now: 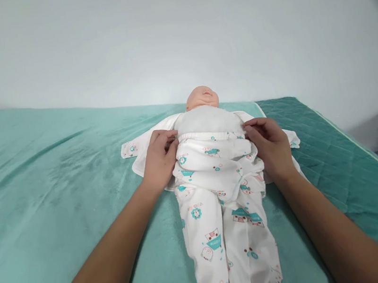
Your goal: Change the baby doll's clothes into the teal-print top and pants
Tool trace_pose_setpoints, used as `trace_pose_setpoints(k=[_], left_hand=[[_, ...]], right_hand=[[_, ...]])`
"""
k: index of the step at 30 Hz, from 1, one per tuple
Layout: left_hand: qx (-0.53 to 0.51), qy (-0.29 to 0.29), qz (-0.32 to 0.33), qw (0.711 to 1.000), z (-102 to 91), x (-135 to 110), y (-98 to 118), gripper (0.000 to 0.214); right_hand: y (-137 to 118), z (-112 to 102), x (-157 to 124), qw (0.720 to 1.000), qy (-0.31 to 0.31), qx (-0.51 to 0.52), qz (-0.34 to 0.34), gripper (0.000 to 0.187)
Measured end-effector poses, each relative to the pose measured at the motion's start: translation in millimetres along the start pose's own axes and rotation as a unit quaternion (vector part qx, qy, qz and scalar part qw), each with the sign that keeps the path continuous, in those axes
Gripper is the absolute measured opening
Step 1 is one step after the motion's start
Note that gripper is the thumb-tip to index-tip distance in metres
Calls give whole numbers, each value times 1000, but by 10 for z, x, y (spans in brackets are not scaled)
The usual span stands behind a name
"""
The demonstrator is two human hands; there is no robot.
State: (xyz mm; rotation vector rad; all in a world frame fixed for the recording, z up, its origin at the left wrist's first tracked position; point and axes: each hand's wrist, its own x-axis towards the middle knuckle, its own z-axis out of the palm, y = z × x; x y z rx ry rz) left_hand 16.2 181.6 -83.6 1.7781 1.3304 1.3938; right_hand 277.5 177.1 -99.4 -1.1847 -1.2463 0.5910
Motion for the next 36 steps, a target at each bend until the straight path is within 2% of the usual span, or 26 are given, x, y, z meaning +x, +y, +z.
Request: trace_pose_setpoints(k=[2,5,9,13,15,19,23,26,29,31,36], left_hand=[[-8,19,31,999,-6,-20,59,20],[-4,-6,83,997,-21,-30,130,17],[9,-43,122,992,-25,-22,148,20],[7,-59,162,985,-3,-23,164,20],[9,-64,164,984,17,-14,188,20],[18,-98,132,986,57,83,237,19],[60,-187,142,970,53,265,301,21],[117,-239,177,948,28,380,374,27],[125,-244,221,936,27,439,433,22],[101,-245,222,938,45,462,444,18],[100,-208,137,963,121,550,402,21]], right_hand=[[-78,0,-36,998,-1,-9,-57,12],[-164,-4,-64,991,-52,-13,-122,5],[-156,-31,-16,982,-128,-14,-138,6],[-112,-47,31,976,-122,-7,-183,11],[-115,-49,31,974,-121,-16,-193,13],[-147,-60,43,968,-162,-45,-184,18],[-151,-70,112,957,-202,-68,-196,22],[-130,-73,155,950,-238,-73,-186,22],[-116,-77,155,949,-246,-75,-185,22],[-125,-75,139,949,-236,-87,-191,21],[-218,-34,159,943,-249,-111,-190,14]])
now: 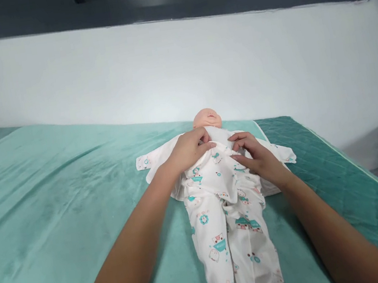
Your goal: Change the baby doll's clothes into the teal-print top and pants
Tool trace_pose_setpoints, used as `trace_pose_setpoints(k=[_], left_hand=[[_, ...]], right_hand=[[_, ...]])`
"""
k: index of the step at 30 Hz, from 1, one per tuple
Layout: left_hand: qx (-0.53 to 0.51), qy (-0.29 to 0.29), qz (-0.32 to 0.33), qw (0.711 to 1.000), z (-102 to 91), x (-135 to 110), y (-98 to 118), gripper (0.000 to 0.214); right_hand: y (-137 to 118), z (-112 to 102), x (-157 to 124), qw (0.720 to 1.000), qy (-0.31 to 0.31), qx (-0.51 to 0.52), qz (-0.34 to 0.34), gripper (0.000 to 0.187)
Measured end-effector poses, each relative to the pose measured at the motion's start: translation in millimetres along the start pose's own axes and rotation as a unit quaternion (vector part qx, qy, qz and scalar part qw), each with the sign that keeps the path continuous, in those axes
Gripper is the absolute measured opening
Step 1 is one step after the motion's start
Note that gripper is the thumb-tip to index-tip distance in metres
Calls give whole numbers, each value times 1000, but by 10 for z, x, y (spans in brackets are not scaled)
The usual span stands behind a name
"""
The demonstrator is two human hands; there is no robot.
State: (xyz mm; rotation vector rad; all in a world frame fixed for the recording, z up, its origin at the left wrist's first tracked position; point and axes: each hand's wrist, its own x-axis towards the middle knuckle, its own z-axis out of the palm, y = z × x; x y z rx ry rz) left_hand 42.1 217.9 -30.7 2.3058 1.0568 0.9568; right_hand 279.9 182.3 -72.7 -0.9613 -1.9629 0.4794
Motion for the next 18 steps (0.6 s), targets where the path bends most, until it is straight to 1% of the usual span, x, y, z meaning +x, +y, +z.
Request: trace_pose_setpoints(k=[3,6,8,11,14,16,18], left_hand=[[14,29,-41,999,47,86,-61,21],[8,64,-79,995,122,186,-175,19],[-11,86,-111,990,178,247,-288,20],[-48,109,-131,984,244,295,-475,21],[-102,118,-135,979,270,282,-594,22],[-137,128,-134,973,266,251,-605,22],[-153,140,-138,968,247,205,-567,18]], right_hand=[[-31,-16,150,999,-15,-26,15,17],[3,-12,384,994,-19,-58,90,19],[65,21,551,987,-11,-93,129,19],[171,113,713,984,13,-95,147,20],[236,202,706,981,70,-31,179,23],[258,230,642,974,110,17,196,24],[278,227,576,969,128,47,205,24]])
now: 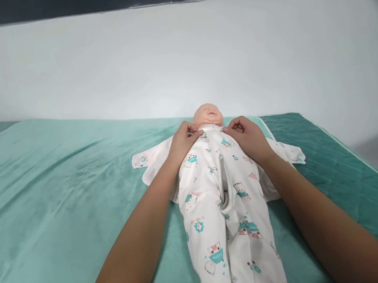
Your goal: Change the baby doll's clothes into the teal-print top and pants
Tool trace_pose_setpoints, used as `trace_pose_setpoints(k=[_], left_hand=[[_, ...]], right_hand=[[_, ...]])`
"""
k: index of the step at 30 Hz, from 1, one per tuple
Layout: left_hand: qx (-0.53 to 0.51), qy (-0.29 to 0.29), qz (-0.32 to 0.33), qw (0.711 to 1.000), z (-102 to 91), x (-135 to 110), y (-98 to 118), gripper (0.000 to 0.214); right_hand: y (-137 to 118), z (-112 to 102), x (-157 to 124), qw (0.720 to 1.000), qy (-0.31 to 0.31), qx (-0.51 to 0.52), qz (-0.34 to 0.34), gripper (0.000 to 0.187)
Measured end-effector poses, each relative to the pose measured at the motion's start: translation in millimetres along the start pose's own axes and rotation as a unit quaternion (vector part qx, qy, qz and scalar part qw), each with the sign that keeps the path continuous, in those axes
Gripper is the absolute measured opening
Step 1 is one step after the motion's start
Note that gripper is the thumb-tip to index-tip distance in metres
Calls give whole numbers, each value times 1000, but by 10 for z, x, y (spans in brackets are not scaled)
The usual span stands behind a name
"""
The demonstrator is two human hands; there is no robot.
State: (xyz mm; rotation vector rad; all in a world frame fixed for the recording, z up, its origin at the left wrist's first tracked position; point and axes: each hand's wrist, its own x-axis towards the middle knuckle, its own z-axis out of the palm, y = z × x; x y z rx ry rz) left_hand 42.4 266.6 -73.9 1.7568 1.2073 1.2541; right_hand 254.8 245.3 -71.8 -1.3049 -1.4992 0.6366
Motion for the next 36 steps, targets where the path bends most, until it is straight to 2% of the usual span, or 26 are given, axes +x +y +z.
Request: trace_pose_setpoints(k=[3,6,9,13,15,18,22,29,32,36], left_hand=[[18,-5,2,1000,-61,-100,84,14],[58,-36,33,997,-149,-177,142,14],[114,-50,66,990,-220,-192,149,16],[187,-63,122,973,-264,-144,120,14],[169,-91,101,976,-281,-119,108,14],[124,-125,24,984,-300,-90,101,19],[129,-101,-16,986,-276,-31,109,23],[197,25,-34,980,-111,188,22,15],[200,37,-42,978,-68,245,-44,12],[161,17,-24,987,-69,228,-71,5]], right_hand=[[61,-58,-23,1000,-7,-10,-10,22],[118,-123,-4,998,-30,-33,-53,23],[148,-186,14,992,-90,-37,-76,27],[125,-250,11,985,-160,-22,-54,30],[101,-263,2,983,-183,-3,-32,30],[85,-254,-3,980,-196,19,-21,31],[120,-196,32,988,-148,-13,-31,29],[227,-83,230,989,-34,-146,-5,32],[279,-49,314,985,-7,-174,-3,32],[307,-14,338,986,5,-165,21,32]])
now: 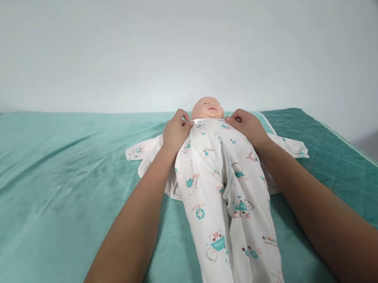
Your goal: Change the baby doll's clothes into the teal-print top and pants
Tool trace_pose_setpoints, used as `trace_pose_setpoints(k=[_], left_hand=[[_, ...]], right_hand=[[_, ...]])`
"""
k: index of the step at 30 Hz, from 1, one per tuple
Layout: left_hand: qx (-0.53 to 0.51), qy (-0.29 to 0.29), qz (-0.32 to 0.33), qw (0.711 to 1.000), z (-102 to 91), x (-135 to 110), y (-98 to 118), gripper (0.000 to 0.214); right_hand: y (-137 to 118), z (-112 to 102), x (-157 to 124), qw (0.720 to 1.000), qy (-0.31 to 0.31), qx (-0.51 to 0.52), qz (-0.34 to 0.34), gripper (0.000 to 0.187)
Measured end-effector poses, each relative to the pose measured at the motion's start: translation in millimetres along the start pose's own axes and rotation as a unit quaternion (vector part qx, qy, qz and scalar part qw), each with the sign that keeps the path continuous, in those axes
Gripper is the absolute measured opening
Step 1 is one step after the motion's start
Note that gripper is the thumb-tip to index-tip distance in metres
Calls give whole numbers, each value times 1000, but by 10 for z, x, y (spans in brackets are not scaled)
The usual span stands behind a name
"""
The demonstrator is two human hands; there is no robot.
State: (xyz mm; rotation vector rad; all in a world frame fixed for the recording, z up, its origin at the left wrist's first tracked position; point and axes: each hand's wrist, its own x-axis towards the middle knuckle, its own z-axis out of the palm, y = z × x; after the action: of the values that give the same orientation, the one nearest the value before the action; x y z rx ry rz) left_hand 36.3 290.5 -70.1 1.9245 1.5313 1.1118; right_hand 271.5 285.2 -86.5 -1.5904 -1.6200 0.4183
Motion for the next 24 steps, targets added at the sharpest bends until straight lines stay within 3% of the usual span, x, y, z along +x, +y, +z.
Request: trace_pose_setpoints(k=[8,15,24], left_hand=[[-3,-32,93,995,-51,-208,-75,28],[119,-26,104,987,-45,-341,-229,40],[228,16,149,962,-124,-766,-305,46]], right_hand=[[-53,-56,-217,984,-34,174,-23,21],[-18,-131,-383,985,-40,149,-78,30],[172,-190,-856,979,28,148,-136,39]])
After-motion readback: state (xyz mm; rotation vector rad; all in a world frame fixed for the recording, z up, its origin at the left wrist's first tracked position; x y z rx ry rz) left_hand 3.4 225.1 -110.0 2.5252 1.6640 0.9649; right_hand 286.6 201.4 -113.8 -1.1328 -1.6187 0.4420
